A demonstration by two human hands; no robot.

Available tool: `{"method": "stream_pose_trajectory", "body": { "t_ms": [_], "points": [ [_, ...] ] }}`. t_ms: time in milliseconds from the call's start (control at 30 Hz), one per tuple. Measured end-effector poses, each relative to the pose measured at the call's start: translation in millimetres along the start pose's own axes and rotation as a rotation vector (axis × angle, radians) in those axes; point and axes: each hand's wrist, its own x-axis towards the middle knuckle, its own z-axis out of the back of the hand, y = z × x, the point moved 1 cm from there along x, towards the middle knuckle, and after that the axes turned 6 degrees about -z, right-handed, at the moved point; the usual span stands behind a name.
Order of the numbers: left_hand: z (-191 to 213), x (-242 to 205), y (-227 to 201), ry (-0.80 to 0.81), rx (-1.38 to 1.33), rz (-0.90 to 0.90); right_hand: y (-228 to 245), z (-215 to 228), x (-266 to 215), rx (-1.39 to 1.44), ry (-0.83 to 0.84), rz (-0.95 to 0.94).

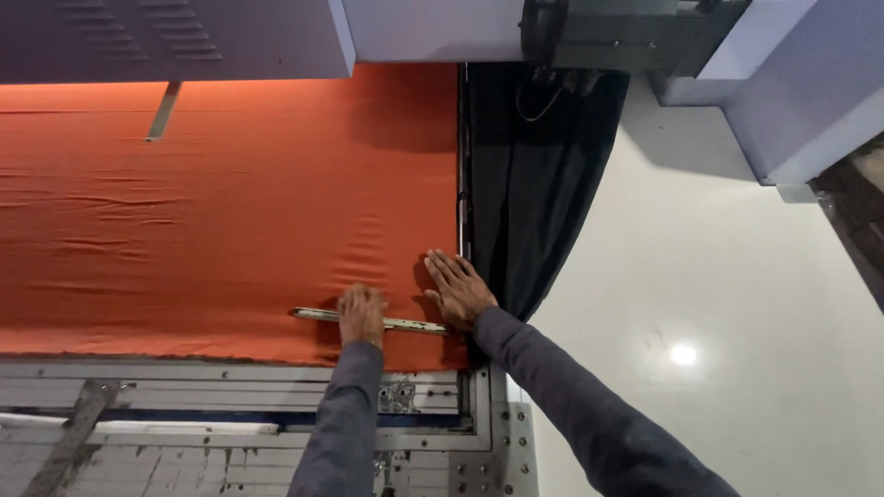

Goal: The person smooths a large sheet of orange fabric on a white table using a long cylindrical tool. They then walk to a control panel to adjust a lever and return to the table to continue smoothing the fabric with the tool.

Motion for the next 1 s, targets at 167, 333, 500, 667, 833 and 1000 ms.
{"method": "stream_pose_trajectory", "body": {
  "t_ms": [167, 333, 500, 667, 833, 1000],
  "points": [
    [39, -3, -91, 0.285, 0.233, -0.082, -7, 4, 8, -0.040, -0.118, -0.027],
    [38, -24, -23, 0.067, 0.324, -0.417, -3, -7, -7, -0.037, -0.147, -0.043],
    [23, 4, 6, -0.108, 0.536, -0.297, -8, 3, 1, -0.018, -0.152, -0.060],
    [-14, 11, -135, -0.265, 0.011, -0.010, -11, 7, 1, -0.026, -0.042, -0.154],
    [-18, -2, -172, -0.183, -0.118, 0.099, -24, -8, 8, 0.309, 0.021, -0.295],
    [-14, -12, -196, -0.245, 0.128, 0.040, -41, -25, -5, 0.530, -0.033, -0.303]
  ]
}}
